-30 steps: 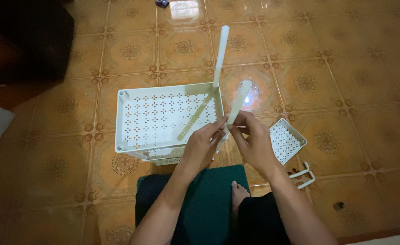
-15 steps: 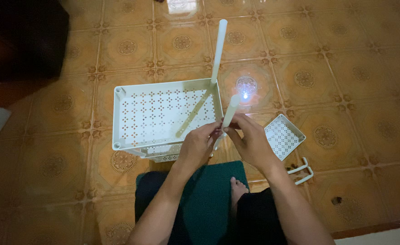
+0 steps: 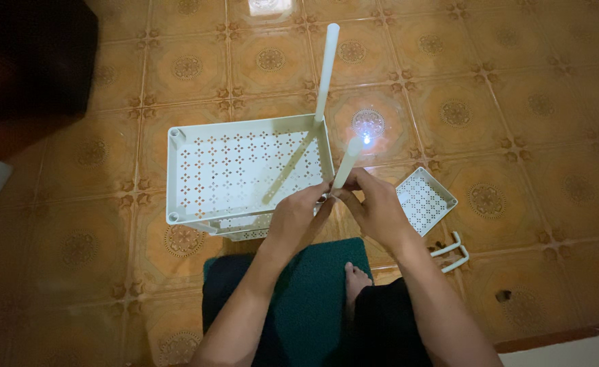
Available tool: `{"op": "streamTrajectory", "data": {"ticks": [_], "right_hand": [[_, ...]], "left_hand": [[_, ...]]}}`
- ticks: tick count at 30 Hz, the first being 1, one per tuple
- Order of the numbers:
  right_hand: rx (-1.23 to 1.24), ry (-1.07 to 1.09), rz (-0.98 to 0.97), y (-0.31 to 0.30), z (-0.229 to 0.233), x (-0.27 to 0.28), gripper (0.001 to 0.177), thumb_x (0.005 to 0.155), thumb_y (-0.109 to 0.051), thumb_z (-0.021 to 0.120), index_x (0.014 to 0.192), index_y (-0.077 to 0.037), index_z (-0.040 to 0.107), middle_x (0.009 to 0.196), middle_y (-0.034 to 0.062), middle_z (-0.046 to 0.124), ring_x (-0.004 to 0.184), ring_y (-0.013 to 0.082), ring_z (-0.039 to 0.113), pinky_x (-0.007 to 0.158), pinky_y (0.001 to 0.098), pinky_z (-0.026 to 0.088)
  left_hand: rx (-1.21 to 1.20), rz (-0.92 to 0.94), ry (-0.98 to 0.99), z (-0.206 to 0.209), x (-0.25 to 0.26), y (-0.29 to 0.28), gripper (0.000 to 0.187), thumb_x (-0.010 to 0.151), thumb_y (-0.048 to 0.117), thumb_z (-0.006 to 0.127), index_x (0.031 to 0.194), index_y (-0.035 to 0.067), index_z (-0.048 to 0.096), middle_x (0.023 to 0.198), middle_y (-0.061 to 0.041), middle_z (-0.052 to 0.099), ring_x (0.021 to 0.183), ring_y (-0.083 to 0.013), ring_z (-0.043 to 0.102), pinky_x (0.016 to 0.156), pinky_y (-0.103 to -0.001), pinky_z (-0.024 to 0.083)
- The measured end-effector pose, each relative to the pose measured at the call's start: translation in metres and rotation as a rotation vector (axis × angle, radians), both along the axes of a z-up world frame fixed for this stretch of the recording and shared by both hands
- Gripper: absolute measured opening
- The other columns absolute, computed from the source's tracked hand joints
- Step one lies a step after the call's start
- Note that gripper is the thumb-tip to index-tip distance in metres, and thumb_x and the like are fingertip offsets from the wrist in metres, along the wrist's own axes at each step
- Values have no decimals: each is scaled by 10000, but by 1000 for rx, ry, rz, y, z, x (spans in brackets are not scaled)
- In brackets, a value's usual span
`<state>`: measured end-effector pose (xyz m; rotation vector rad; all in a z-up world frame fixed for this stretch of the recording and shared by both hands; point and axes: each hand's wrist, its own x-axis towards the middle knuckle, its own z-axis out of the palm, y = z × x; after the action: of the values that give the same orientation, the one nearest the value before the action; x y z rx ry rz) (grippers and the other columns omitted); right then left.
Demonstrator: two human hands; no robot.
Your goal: The person assembles a white plastic three-tier rolling cart by inserting vertical poles into the shelves, attaching handles to the sides, and installing caster wheels. The person works on a green mat on a tiled floor.
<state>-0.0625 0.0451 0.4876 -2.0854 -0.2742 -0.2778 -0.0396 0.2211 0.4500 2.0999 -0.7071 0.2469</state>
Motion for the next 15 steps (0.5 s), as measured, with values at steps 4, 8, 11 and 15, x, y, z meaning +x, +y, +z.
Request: {"op": "streamTrajectory", "data": {"ticks": [4, 8, 11, 15], "right_hand": [[44, 27, 57, -1, -1, 1, 347, 922, -95, 711, 1259, -37, 651, 1043, 108, 767, 907, 231, 751, 721, 333, 587], [-46, -1, 62, -5, -6, 5, 236, 902, -77, 739, 1137, -61, 728, 1003, 109, 752, 849, 238, 729, 671, 347, 562], [-49, -12, 47, -5, -12, 7, 229, 893, -70, 746, 1122, -65, 732, 986, 104, 750, 846, 234, 734, 679, 346, 568], [-19, -46, 58, -5, -19, 9, 201, 896, -54, 743, 1094, -50, 715, 976, 96, 748, 875, 228, 752, 754, 348, 590]], "left_hand": [[23, 34, 79, 0, 0, -2, 265, 947, 192, 694, 1150, 25, 725, 945, -187, 750, 847, -351, 738, 710, -430, 572], [95, 56, 173, -2, 2, -3, 246, 979, 247, 678, 1093, 34, 727, 913, -184, 742, 819, -345, 735, 689, -430, 571], [93, 53, 119, -5, 1, -3, 222, 982, 253, 676, 1046, 49, 738, 896, -186, 737, 814, -364, 719, 678, -442, 556], [65, 59, 48, -7, 0, -2, 208, 967, 244, 672, 1041, 63, 743, 876, -182, 730, 799, -373, 710, 661, -443, 551]]}}
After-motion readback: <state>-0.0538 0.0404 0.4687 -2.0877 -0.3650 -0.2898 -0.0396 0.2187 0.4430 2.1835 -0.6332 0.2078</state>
